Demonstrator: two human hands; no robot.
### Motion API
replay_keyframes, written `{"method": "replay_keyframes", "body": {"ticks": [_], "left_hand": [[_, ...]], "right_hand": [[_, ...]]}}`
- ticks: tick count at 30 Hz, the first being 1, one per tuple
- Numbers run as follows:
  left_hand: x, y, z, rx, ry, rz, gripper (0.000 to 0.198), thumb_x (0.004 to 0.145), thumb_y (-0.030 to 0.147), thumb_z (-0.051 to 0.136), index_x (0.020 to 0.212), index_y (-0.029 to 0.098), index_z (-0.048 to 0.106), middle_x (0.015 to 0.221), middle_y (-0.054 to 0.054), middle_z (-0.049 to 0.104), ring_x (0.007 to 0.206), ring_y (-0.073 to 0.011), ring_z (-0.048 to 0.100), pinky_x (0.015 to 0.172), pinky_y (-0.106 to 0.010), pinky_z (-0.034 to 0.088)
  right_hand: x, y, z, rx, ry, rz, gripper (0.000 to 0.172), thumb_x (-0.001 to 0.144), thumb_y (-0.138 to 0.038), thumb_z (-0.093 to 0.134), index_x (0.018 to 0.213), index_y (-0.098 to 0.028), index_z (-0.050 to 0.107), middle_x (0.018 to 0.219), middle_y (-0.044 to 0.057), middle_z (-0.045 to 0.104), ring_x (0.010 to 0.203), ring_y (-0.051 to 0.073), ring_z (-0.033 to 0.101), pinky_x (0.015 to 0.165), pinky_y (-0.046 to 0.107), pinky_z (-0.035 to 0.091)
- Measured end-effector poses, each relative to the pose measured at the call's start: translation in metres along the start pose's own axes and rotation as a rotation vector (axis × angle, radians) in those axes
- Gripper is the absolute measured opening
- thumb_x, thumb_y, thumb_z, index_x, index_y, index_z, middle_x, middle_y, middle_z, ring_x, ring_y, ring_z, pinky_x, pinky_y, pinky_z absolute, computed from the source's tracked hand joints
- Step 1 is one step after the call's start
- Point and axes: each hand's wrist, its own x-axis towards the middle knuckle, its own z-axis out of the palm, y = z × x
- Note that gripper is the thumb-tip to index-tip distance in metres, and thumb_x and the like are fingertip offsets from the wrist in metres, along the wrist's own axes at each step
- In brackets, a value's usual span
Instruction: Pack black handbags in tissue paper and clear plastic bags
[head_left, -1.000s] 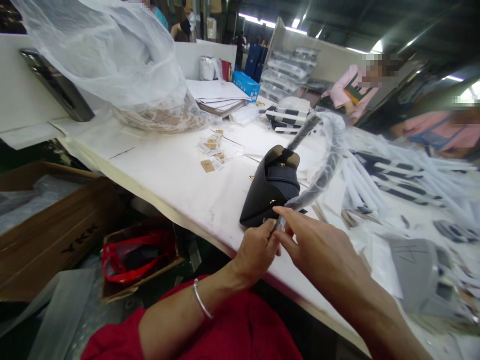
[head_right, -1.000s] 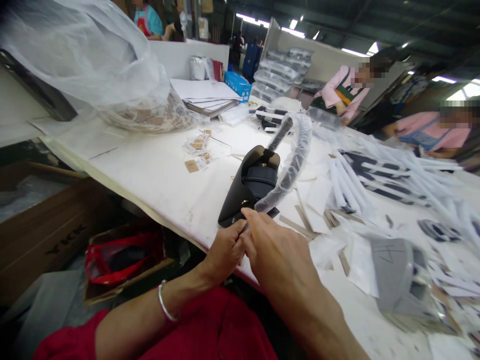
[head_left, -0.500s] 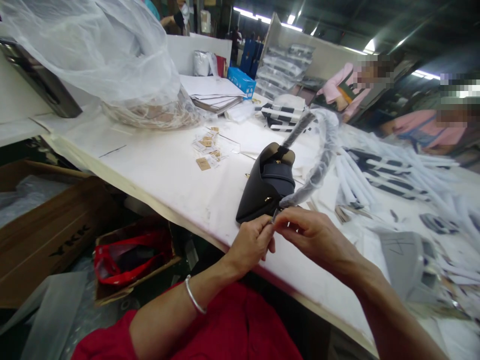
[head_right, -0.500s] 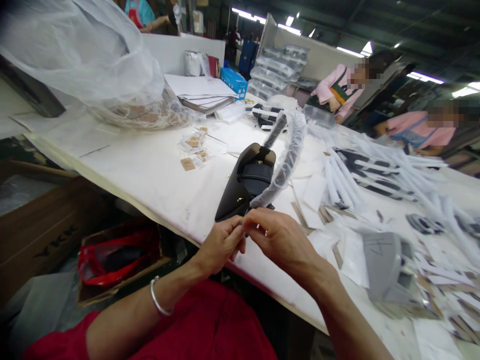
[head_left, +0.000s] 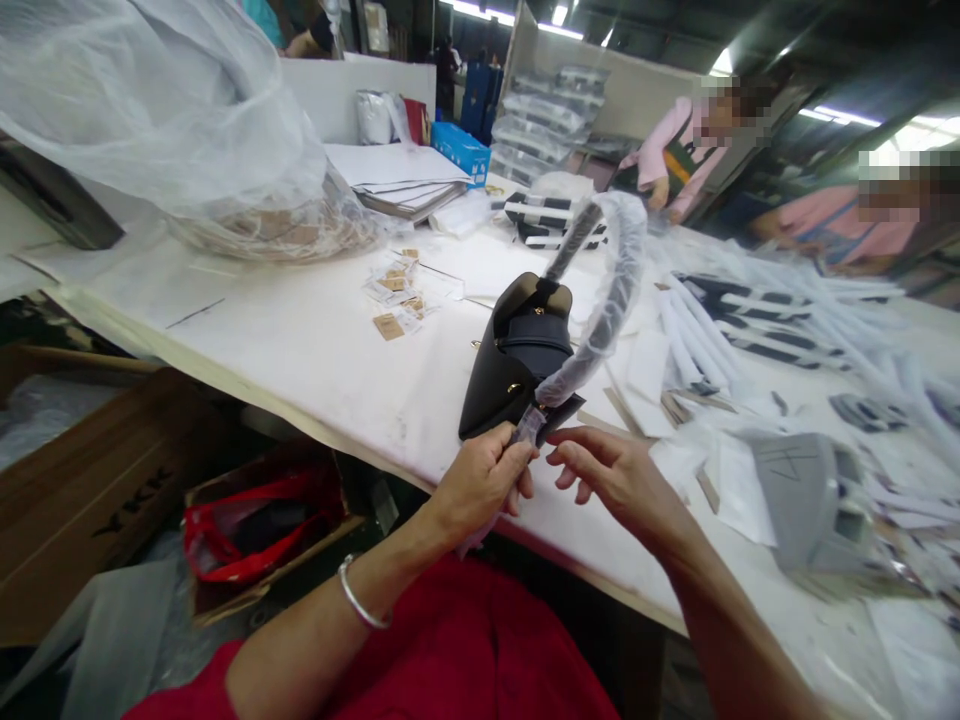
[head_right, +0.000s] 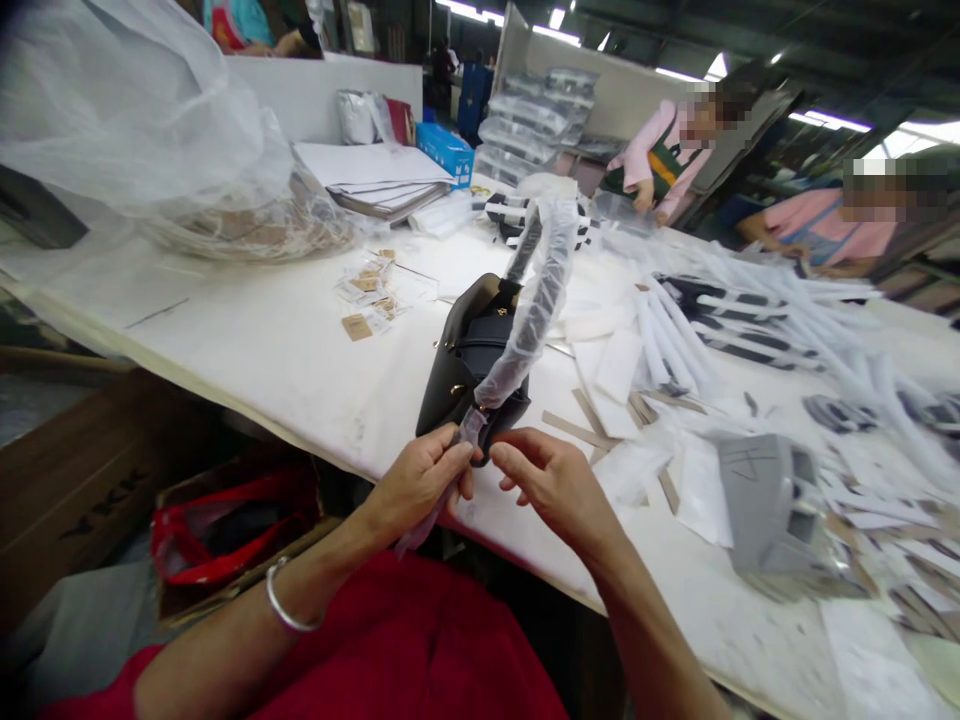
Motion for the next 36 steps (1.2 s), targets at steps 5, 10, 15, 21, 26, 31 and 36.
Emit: {"method": "replay_keyframes", "body": {"ticks": [5, 10, 15, 21, 26, 31, 36], "left_hand": [[-0.003, -0.004, -0.001, 0.249, 0.104, 0.07, 0.03, 0.097, 0.044, 0.046, 0.08, 0.02, 0.054, 0.06, 0.003, 0.057, 0.047, -0.0111, 0.052, 0.05, -0.021, 0.036], [-0.003, -0.006, 0.0, 0.533, 0.261, 0.198, 0.021, 0.094, 0.034, 0.052, 0.076, 0.023, 0.052, 0.06, 0.001, 0.052, 0.054, -0.0141, 0.049, 0.054, -0.024, 0.028], [-0.004, -0.005, -0.001, 0.435, 0.2, 0.162, 0.025, 0.096, 0.038, 0.049, 0.079, 0.021, 0.053, 0.063, 0.0, 0.056, 0.055, -0.0132, 0.052, 0.055, -0.023, 0.033], [-0.004, -0.011, -0.007, -0.408, -0.171, -0.1, 0.04, 0.095, 0.055, 0.048, 0.085, 0.017, 0.054, 0.053, 0.004, 0.054, 0.032, -0.006, 0.036, 0.035, -0.018, 0.024], [-0.003, -0.017, -0.013, -0.875, -0.364, -0.221, 0.032, 0.089, 0.043, 0.063, 0.079, 0.014, 0.056, 0.044, 0.01, 0.038, 0.029, -0.002, 0.02, 0.032, -0.015, 0.02], [-0.003, -0.018, -0.011, -0.892, -0.451, -0.226, 0.034, 0.089, 0.045, 0.065, 0.08, 0.013, 0.057, 0.045, 0.01, 0.041, 0.028, -0.0018, 0.02, 0.031, -0.015, 0.021], [-0.003, -0.013, -0.005, -0.612, -0.252, -0.152, 0.041, 0.09, 0.054, 0.059, 0.08, 0.014, 0.058, 0.047, 0.006, 0.049, 0.03, -0.003, 0.03, 0.034, -0.015, 0.025]], "right_hand": [[0.008, -0.004, 0.027, 0.258, 0.069, 0.003, 0.054, 0.076, -0.068, 0.068, 0.085, -0.014, 0.072, 0.07, 0.006, 0.068, 0.051, 0.014, 0.06, 0.038, 0.021, 0.045], [0.003, -0.018, 0.035, 0.117, 0.154, -0.021, 0.042, 0.077, -0.058, 0.073, 0.079, -0.016, 0.07, 0.068, 0.004, 0.068, 0.053, 0.014, 0.06, 0.043, 0.02, 0.047], [0.006, -0.017, 0.038, 0.188, 0.192, -0.002, 0.033, 0.078, -0.049, 0.075, 0.074, -0.016, 0.07, 0.064, 0.002, 0.066, 0.051, 0.013, 0.06, 0.044, 0.021, 0.049], [0.017, 0.002, 0.033, 0.684, -0.127, 0.081, 0.034, 0.069, -0.043, 0.084, 0.069, -0.014, 0.066, 0.061, 0.0, 0.065, 0.042, 0.007, 0.053, 0.039, 0.017, 0.044], [0.027, 0.011, 0.039, 0.848, -0.213, 0.27, 0.039, 0.059, -0.041, 0.091, 0.064, -0.014, 0.064, 0.05, -0.004, 0.058, 0.035, 0.004, 0.043, 0.033, 0.013, 0.032], [0.028, 0.024, 0.055, 0.699, 0.0, 0.253, 0.043, 0.054, -0.045, 0.09, 0.055, -0.015, 0.06, 0.045, -0.004, 0.053, 0.036, 0.005, 0.041, 0.035, 0.016, 0.029], [0.008, 0.029, 0.051, 0.601, 0.153, 0.144, 0.038, 0.067, -0.052, 0.081, 0.071, -0.015, 0.07, 0.059, 0.001, 0.063, 0.049, 0.01, 0.052, 0.044, 0.02, 0.038]]}}
